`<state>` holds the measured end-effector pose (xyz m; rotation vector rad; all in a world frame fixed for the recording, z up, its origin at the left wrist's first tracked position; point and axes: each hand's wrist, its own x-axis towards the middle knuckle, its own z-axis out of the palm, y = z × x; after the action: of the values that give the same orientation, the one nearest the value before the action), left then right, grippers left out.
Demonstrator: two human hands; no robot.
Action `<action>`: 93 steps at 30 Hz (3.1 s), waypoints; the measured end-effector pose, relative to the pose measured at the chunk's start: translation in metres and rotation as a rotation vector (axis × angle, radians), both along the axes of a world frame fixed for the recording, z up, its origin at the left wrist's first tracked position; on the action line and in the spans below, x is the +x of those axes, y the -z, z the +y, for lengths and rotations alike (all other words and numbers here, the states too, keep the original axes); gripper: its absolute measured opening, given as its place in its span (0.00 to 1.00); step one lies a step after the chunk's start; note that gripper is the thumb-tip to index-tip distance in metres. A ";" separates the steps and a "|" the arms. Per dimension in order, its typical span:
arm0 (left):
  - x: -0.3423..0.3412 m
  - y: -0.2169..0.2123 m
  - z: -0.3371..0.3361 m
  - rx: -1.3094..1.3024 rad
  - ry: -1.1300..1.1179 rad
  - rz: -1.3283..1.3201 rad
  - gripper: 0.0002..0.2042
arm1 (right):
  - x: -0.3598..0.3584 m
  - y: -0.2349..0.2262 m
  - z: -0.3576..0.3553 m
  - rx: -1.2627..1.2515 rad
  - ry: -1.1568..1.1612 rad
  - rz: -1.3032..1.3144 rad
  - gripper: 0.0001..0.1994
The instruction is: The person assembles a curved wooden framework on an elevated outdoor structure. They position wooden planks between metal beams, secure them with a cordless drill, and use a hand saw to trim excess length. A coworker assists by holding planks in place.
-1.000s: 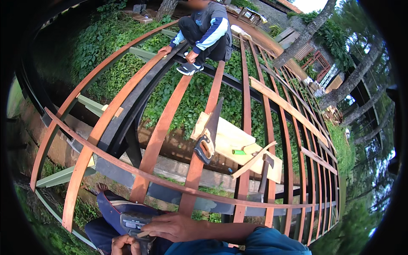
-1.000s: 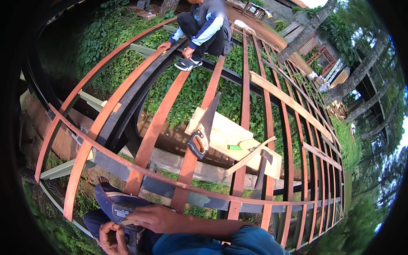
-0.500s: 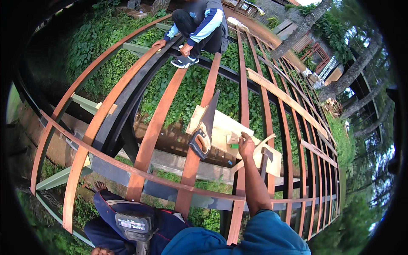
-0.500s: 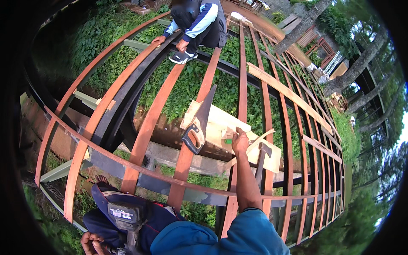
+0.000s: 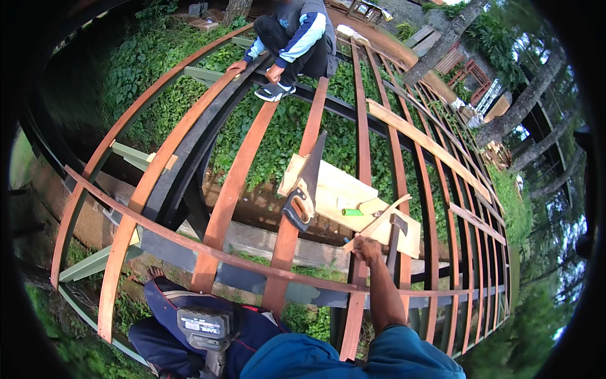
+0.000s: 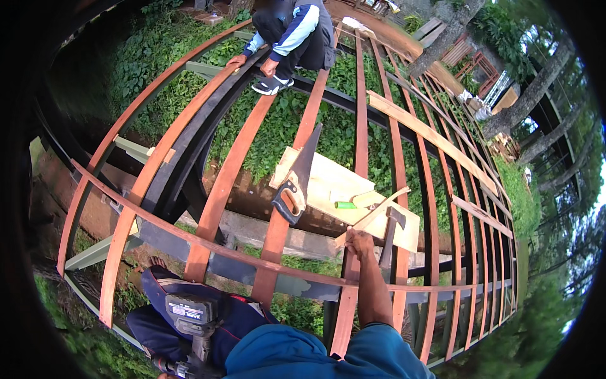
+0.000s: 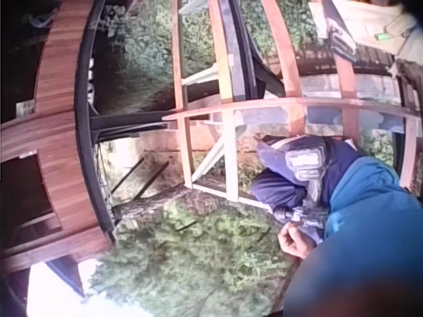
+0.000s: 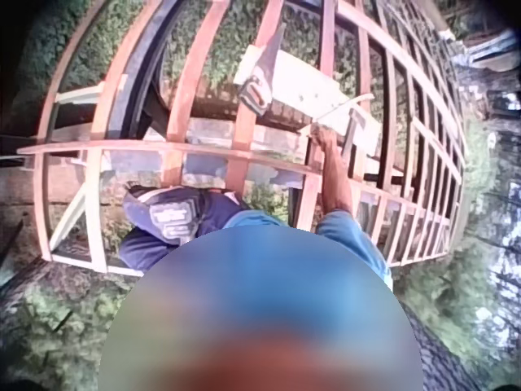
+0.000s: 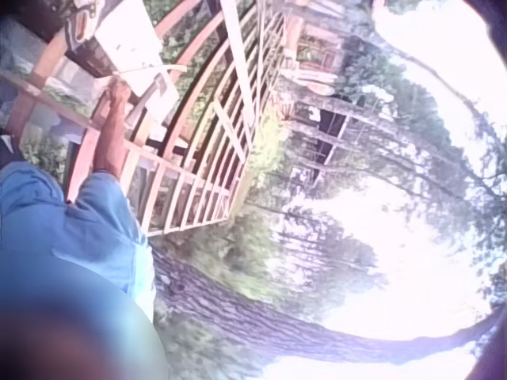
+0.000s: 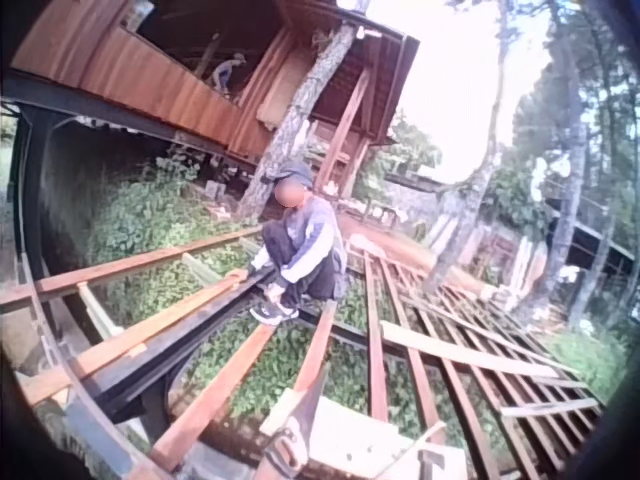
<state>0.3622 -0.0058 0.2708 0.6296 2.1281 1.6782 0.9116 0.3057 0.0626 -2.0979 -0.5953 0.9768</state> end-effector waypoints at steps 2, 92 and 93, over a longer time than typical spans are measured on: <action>-0.004 0.003 0.005 0.041 -0.026 0.022 0.12 | -0.002 0.005 0.003 0.061 0.046 0.201 0.13; -0.048 -0.037 0.098 0.315 0.239 -0.062 0.21 | -0.444 -0.182 -0.066 0.680 -1.468 0.537 0.19; -0.047 -0.033 0.099 0.453 0.175 -0.178 0.27 | -0.427 -0.185 -0.061 0.670 -1.470 0.427 0.20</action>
<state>0.3149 0.0935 0.3034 0.7332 1.5311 2.0426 0.4850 0.2451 0.2479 -0.5758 -1.9568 1.5521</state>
